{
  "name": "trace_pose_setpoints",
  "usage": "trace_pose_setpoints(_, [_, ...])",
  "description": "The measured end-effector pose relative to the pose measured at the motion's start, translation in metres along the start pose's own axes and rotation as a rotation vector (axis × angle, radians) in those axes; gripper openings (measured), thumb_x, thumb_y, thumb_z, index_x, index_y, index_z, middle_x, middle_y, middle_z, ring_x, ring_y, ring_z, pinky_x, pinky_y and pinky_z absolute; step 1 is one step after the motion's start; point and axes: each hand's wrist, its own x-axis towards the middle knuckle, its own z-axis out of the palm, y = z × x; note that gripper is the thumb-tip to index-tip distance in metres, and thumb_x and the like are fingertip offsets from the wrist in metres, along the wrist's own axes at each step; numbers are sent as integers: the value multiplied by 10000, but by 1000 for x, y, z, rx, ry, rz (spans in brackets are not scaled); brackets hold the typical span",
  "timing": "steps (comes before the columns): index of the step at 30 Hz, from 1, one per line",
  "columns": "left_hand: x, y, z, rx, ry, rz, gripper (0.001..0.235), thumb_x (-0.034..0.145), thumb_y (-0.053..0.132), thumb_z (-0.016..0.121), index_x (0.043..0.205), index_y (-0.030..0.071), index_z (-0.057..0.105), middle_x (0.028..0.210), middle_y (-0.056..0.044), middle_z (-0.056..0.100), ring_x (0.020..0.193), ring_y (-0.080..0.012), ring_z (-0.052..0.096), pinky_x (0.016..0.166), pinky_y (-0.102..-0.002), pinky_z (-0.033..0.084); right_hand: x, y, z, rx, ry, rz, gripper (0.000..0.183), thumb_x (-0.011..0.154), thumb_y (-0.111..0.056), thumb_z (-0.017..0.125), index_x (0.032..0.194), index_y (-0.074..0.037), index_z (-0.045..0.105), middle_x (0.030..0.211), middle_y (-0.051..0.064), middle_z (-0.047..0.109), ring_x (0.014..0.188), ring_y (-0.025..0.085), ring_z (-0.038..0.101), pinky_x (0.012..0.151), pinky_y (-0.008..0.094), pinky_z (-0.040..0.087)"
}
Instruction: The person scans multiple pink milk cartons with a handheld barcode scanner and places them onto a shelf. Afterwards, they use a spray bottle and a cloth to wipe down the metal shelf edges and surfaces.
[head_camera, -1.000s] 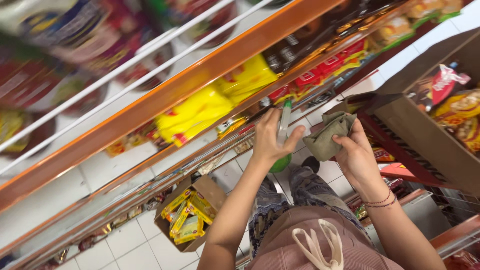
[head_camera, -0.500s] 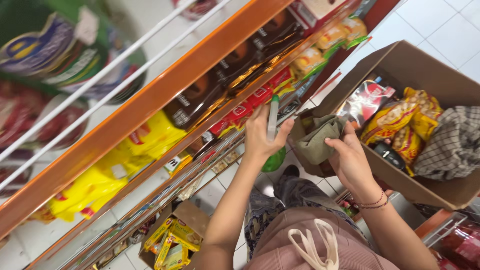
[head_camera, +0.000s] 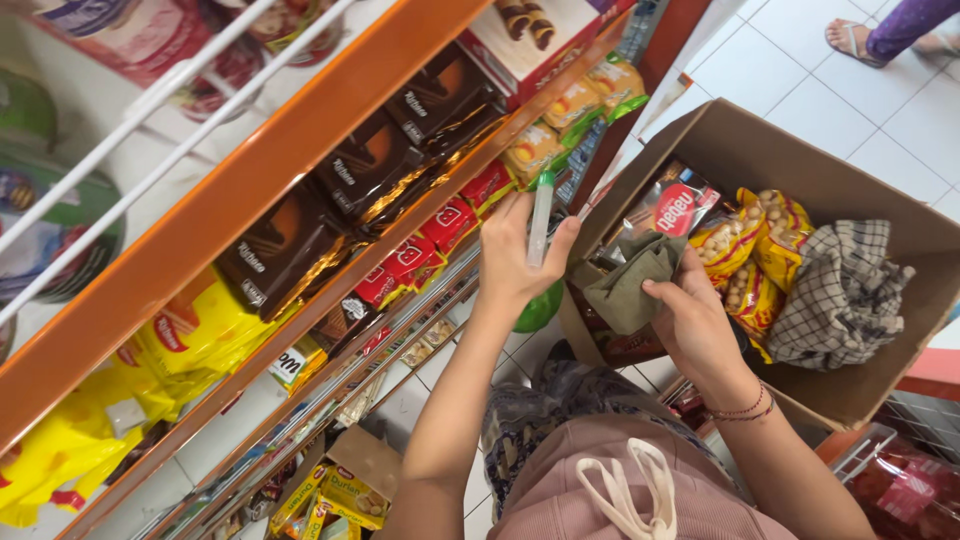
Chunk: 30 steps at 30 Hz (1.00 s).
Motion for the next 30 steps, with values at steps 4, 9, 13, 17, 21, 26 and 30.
trace_pose_setpoints(4, [12, 23, 8, -24, -30, 60, 368, 917, 315, 740, 1024, -22, 638, 913, -206, 638, 834, -402, 662, 737, -438, 536, -2, -6, -14, 27, 9, -15, 585, 908, 73, 439, 1476, -56, 382, 1392, 114, 539, 1296, 227, 543, 1086, 413, 449])
trace_pose_setpoints(9, [18, 76, 9, -191, -19, 251, 462, 970, 310, 695, 1261, -39, 606, 1150, -219, 659, 1030, -384, 690, 902, -383, 580, -14, -17, -36, -19, 103, -123, 583, 893, 90, 457, 1454, -58, 394, 1345, 99, 566, 1239, 212, 592, 1027, 379, 514])
trace_pose_setpoints(13, [21, 107, 28, -334, 14, 428, 541, 950, 347, 687, 1308, -40, 568, 1269, -201, 631, 1137, -371, 692, 1002, -383, 575, -30, -26, -59, -120, 261, -289, 548, 945, 113, 521, 1467, -23, 427, 1318, 86, 575, 1200, 179, 597, 985, 331, 533])
trace_pose_setpoints(17, [30, 109, 72, -305, -50, 501, 521, 961, 337, 689, 1292, -48, 570, 1247, -198, 632, 1134, -376, 671, 1012, -401, 557, -42, -33, -83, -142, 383, -399, 566, 947, 108, 557, 1476, -42, 424, 1310, 72, 578, 1213, 158, 611, 984, 296, 552])
trace_pose_setpoints(21, [30, 105, 116, -152, -195, 451, 489, 921, 325, 697, 1198, -65, 596, 1144, -215, 653, 1008, -397, 656, 907, -459, 531, -43, -24, -102, -256, 546, -479, 632, 929, 116, 637, 1487, -74, 408, 1257, 64, 558, 1138, 128, 599, 927, 265, 540])
trace_pose_setpoints(26, [20, 86, 145, -332, -271, 190, 343, 976, 265, 679, 1195, 8, 621, 1102, -166, 663, 1009, -371, 683, 896, -429, 554, -44, -18, -114, -168, 553, -418, 429, 923, 72, 650, 1302, -31, 479, 1224, 87, 681, 1064, 123, 667, 891, 262, 563])
trace_pose_setpoints(30, [22, 50, 162, -451, -345, -66, 358, 988, 292, 690, 1208, 12, 665, 1099, -127, 707, 994, -276, 755, 884, -374, 594, -39, -15, -117, -176, 542, -393, 266, 960, 34, 648, 1213, 3, 572, 1135, 71, 706, 1022, 113, 675, 905, 268, 566])
